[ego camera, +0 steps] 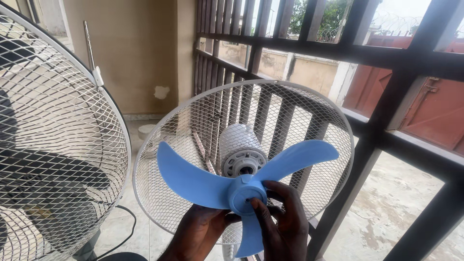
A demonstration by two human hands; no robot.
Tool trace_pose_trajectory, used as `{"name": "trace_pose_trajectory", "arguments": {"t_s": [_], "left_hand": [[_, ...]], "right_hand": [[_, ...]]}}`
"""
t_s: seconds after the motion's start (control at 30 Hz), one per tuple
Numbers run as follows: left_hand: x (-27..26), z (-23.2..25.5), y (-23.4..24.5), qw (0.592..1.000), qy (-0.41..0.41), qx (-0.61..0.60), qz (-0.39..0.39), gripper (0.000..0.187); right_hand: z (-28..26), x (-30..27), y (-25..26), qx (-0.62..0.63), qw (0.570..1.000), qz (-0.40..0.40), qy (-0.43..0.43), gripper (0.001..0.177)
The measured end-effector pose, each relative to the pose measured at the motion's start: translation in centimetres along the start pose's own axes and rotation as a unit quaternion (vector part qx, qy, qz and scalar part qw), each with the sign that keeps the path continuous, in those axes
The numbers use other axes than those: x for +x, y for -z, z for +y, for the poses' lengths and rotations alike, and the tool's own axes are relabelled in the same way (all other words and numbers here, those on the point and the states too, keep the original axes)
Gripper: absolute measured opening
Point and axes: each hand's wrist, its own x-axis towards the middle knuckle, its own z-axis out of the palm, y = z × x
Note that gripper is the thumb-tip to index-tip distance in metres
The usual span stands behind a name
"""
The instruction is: The person assembles a white pedestal fan by hand. They attach the front grille, mount the blue fan blade onto the motor shaft, and secure it with a blue plastic nut. The person then places the rear grille over the blade and fastens it to complete the assembly.
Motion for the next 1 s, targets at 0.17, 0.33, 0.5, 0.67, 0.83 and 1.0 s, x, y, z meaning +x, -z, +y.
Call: {"name": "trace_pose_trajectory", "arguments": {"t_s": [0.17, 0.33, 0.5, 0.67, 0.83, 1.0], "left_hand": [[-0.1, -0.2, 0.2, 1.0, 0.002, 0.001, 0.0, 0.046], [-0.4, -0.3, 0.6, 0.999, 0.025, 0.023, -0.012, 0.048], [-0.7, -0.8, 1.3, 0.999, 0.012, 0.005, -0.05, 0.052], [-0.9, -1.2, 1.3, 0.996, -0.011, -0.016, -0.091, 0.056], [-0.1, -1.4, 0.7, 0.997, 0.002, -0.052, -0.054, 0.051], [0.1, -1.0, 0.5, 0.997, 0.011, -0.059, -0.039, 0.058]], "right_hand": [[-0.3, 0.3, 0.8, -0.018, 0.998, 0.002, -0.053, 0.038], [-0.3, 0.1, 1.7, -0.002, 0.997, -0.007, -0.071, 0.033], [0.0, -0.4, 2.4, 0.034, 0.998, -0.011, -0.044, 0.032], [-0.4, -0.5, 2.6, 0.056, 0.998, -0.014, -0.016, 0.03], [-1.0, -0.1, 2.2, 0.034, 0.998, -0.013, -0.047, 0.033], [-1.3, 0.2, 1.6, 0.037, 0.998, -0.001, -0.051, 0.032]]}}
